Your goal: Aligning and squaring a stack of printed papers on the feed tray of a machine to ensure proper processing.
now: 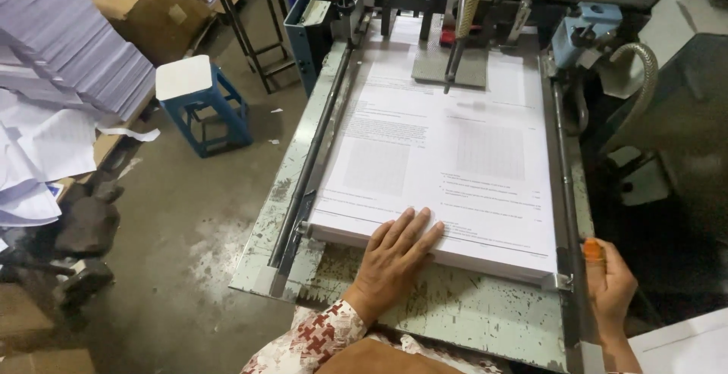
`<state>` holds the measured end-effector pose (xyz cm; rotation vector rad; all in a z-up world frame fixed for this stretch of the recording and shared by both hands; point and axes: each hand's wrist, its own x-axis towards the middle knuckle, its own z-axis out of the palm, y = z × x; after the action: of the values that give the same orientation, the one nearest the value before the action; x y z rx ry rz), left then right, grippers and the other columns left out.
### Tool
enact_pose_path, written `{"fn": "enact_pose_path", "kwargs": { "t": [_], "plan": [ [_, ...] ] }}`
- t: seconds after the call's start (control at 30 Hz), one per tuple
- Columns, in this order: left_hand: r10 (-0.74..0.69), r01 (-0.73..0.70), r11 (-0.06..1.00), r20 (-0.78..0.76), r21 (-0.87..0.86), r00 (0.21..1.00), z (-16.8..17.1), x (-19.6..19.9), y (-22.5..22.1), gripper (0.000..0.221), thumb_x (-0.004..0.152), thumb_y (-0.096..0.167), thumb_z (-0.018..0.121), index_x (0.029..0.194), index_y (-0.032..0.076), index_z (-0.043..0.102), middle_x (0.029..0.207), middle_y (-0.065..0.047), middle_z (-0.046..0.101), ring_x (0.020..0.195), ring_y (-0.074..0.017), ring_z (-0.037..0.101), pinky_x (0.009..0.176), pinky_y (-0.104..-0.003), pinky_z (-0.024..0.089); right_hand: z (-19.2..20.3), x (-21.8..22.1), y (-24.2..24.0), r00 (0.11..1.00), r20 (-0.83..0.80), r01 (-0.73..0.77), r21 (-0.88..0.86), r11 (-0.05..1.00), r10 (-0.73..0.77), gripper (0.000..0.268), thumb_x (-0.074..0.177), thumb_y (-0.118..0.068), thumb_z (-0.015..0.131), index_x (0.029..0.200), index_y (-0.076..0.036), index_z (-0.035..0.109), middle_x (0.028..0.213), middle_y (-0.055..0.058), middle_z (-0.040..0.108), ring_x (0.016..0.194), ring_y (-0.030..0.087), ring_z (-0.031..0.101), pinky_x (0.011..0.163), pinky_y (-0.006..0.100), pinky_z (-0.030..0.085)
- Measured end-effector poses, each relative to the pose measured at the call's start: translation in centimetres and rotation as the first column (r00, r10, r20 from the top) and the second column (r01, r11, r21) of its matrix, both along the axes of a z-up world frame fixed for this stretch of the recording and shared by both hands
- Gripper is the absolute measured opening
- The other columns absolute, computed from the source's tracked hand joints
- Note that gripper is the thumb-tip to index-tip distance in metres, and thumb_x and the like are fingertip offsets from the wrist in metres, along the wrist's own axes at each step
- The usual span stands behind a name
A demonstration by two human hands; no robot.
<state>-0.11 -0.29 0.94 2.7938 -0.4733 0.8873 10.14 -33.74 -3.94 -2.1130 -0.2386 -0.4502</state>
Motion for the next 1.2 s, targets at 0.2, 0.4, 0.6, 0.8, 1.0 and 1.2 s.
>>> {"fn": "enact_pose_path", "kwargs": {
  "t": [0.2,0.4,0.6,0.8,1.0,1.2],
  "plan": [
    [0.0,0.0,1.0,-0.026,0.001,1.0,-0.4,-0.1,-0.2,0.073,0.093,-0.003,0.055,0.153,0.02,0.023,0.161,-0.007,0.023,0.15,-0.0219,0.021,0.122,-0.039,0.013,-0.3,-0.2,-0.7,1.0,-0.016,-0.014,0.003,1.0,0.014,0.028,0.108,-0.022,0.049,0.114,0.002,0.063,0.076,0.009,0.057,0.06,0.016,0.048,0.05,0.028,0.035],
    [0.001,-0.001,1.0,-0.006,0.016,1.0,-0.5,-0.2,0.2,0.063,0.101,0.004,0.052,0.154,0.021,0.022,0.161,-0.006,0.022,0.15,-0.0215,0.021,0.122,-0.038,0.017,-2.4,1.2,-1.7,1.0,0.016,0.012,-0.016,1.0,-0.012,0.039,0.115,-0.033,0.043,0.122,-0.003,0.066,0.086,0.006,0.062,0.061,0.014,0.046,0.053,0.027,0.03],
    [-0.015,0.015,1.0,0.019,0.004,1.0,-0.7,0.0,-0.1,0.064,0.101,0.006,0.054,0.153,0.021,0.022,0.161,-0.006,0.023,0.15,-0.0214,0.022,0.122,-0.038,0.019,-2.3,0.6,-2.1,0.998,0.06,0.005,0.04,0.999,-0.008,0.029,0.118,-0.02,0.043,0.117,-0.001,0.065,0.081,0.008,0.06,0.065,0.017,0.054,0.056,0.028,0.039],
    [-0.011,0.011,1.0,0.014,-0.011,1.0,-0.5,-0.2,0.1,0.058,0.105,0.017,0.054,0.153,0.021,0.022,0.161,-0.007,0.023,0.15,-0.0222,0.022,0.122,-0.038,0.019,0.6,-0.3,0.4,0.993,0.116,0.002,-0.015,1.0,0.0,0.017,0.11,-0.001,0.055,0.122,0.009,0.062,0.093,0.015,0.062,0.073,0.02,0.053,0.059,0.031,0.038],
    [-0.026,0.027,0.999,0.025,-0.024,0.999,-0.8,-0.3,0.2,0.056,0.106,0.014,0.053,0.153,0.021,0.023,0.16,-0.007,0.027,0.15,-0.0233,0.028,0.122,-0.038,0.023,0.5,-0.3,0.2,0.984,0.151,-0.091,-0.047,0.995,0.097,0.021,0.107,0.011,0.05,0.126,0.013,0.059,0.111,0.023,0.063,0.099,0.03,0.06,0.083,0.038,0.048],
    [-0.026,0.026,1.0,-0.002,-0.007,1.0,-0.8,-0.3,0.3,0.062,0.101,0.005,0.054,0.153,0.02,0.023,0.161,-0.008,0.026,0.15,-0.0241,0.026,0.122,-0.039,0.022,0.3,-0.2,0.1,0.993,0.094,-0.064,-0.04,0.997,0.067,0.019,0.11,0.0,0.054,0.124,0.01,0.062,0.106,0.02,0.063,0.091,0.026,0.058,0.075,0.036,0.045]
  ]
}}
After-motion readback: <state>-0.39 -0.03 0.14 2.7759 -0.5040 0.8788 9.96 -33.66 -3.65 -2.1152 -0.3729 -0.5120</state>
